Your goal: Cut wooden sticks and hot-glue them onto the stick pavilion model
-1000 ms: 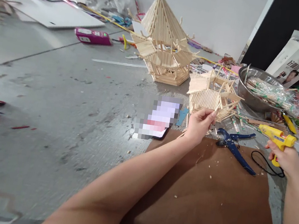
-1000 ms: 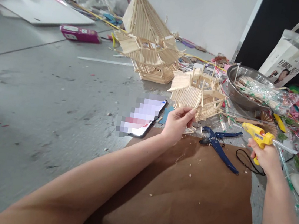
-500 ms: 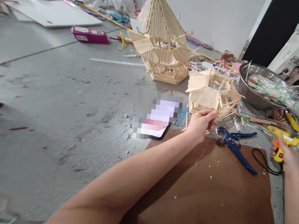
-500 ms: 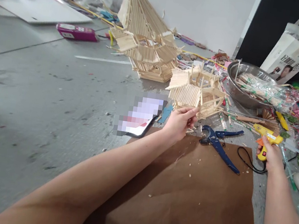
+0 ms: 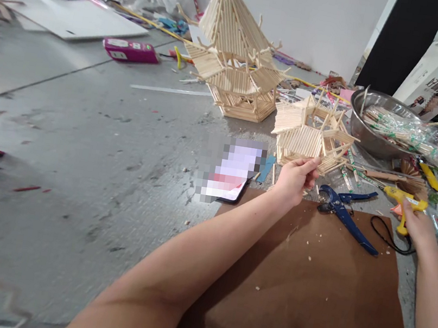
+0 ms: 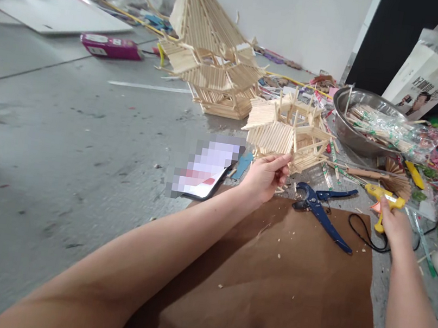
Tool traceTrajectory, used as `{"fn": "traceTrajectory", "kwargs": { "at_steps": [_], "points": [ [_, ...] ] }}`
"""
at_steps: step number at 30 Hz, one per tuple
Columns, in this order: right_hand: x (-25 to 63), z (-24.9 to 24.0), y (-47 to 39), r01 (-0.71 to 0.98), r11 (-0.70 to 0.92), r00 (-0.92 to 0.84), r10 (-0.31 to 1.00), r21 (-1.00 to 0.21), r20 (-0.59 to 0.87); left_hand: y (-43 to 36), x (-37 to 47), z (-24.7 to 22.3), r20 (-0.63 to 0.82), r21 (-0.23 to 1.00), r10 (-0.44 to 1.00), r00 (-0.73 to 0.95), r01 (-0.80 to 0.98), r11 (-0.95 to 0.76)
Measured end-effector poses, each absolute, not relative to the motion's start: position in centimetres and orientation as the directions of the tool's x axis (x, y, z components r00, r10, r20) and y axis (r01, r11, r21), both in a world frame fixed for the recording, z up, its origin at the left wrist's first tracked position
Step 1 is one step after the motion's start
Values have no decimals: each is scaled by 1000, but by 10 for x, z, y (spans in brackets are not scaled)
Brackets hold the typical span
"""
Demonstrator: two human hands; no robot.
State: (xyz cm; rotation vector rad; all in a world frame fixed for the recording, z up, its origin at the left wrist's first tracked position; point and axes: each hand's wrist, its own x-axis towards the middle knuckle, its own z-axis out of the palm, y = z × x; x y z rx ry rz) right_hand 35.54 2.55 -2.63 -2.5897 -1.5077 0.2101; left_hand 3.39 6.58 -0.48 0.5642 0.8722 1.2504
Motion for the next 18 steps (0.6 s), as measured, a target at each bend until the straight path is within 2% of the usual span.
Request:
{"fn": "traceTrajectory", "kwargs": {
  "at_steps": [3, 10, 12, 15, 17, 18],
  "points": [
    [351, -21, 27, 831, -557, 547, 822, -18, -159, 66, 34, -4, -255, 769, 963, 85, -586, 255],
    [334, -12, 21, 800, -572, 595, 796, 179, -114, 67, 35, -4, -258, 754, 961, 94, -602, 262],
    [330, -7, 17, 801, -568, 586, 809, 188, -54, 66, 36, -3, -266, 754, 960, 92, -600, 266],
    [317, 2, 13, 859, -497, 487, 867, 121, 109, 66, 36, -2, -269, 751, 958, 97, -602, 271],
    [300, 8, 13, 942, -335, 314, 915, 39, 254, 66, 36, -2, -267, 745, 958, 108, -607, 276],
    [289, 11, 15, 979, -202, 189, 921, 4, 341, 67, 36, -2, -265, 741, 957, 114, -611, 278]
  ]
}}
